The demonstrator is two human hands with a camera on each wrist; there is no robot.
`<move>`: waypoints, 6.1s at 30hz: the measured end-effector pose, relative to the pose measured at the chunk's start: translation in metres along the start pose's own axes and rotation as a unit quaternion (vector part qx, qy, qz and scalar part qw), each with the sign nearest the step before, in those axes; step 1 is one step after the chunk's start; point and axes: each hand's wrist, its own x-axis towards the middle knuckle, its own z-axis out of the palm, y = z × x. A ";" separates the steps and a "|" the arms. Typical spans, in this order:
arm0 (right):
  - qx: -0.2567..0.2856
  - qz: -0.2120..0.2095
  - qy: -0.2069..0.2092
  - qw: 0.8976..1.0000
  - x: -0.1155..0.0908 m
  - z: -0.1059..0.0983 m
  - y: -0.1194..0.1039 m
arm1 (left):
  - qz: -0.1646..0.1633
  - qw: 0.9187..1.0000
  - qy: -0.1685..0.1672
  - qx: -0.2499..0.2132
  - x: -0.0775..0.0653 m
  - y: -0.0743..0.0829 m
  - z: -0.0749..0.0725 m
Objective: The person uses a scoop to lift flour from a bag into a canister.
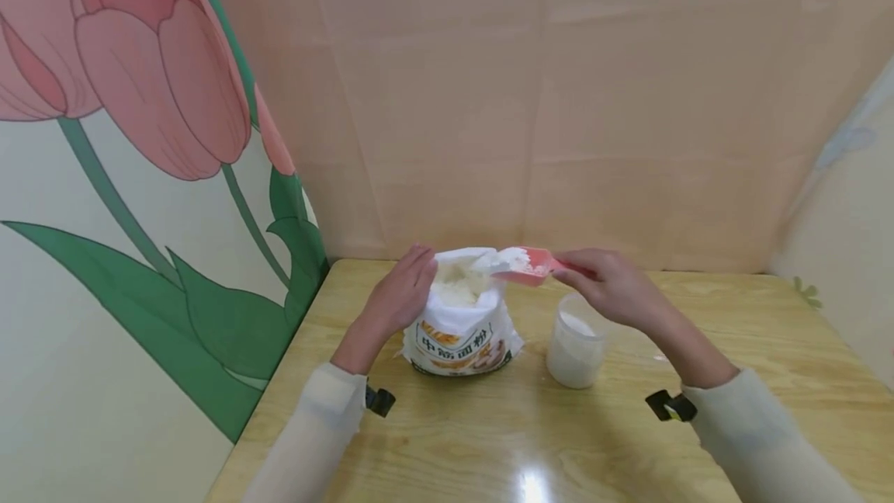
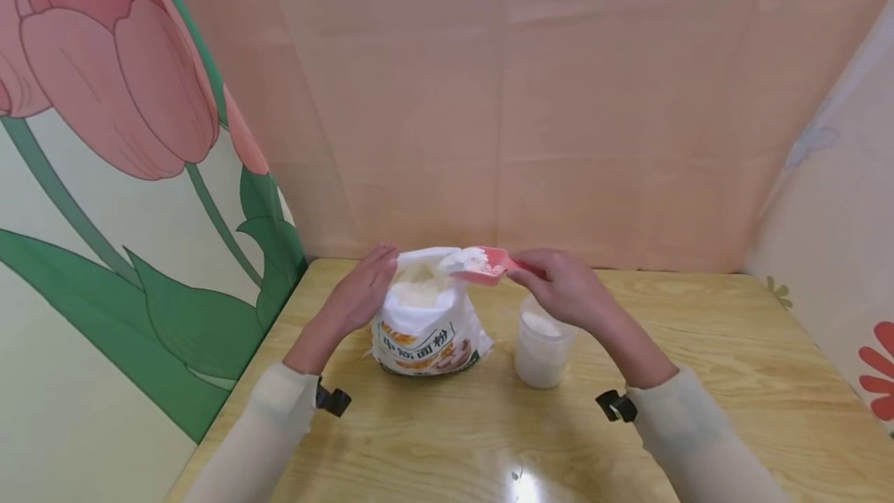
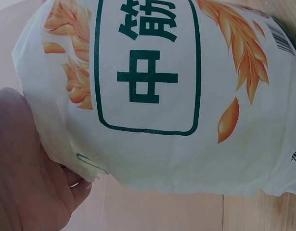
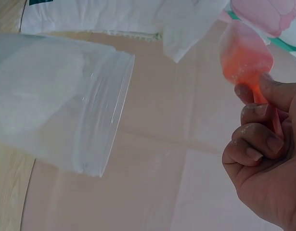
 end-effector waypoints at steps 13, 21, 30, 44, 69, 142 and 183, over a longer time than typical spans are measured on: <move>-0.012 0.011 0.013 1.000 -0.027 -0.022 0.017 | -0.001 1.000 -0.001 -0.003 -0.001 -0.002 0.000; -0.055 0.010 0.023 0.998 -0.046 -0.032 0.028 | 0.009 1.000 0.000 0.000 0.000 -0.003 0.002; -0.072 0.012 0.019 0.997 -0.061 -0.039 0.040 | 0.000 1.000 -0.003 0.007 -0.002 -0.005 0.003; -0.096 0.049 -0.023 0.994 -0.077 -0.044 0.054 | 0.003 1.000 -0.007 0.007 -0.001 -0.004 0.003; -0.158 0.008 -0.088 0.983 -0.066 -0.053 0.059 | -0.002 1.000 -0.009 0.006 -0.001 -0.006 0.004; -0.205 -0.011 -0.206 0.957 -0.003 -0.078 0.002 | 0.000 1.000 -0.003 0.001 -0.004 -0.005 -0.001; -0.145 0.229 0.066 0.960 -0.132 0.016 0.078 | 0.003 1.000 0.000 -0.006 -0.009 -0.004 0.004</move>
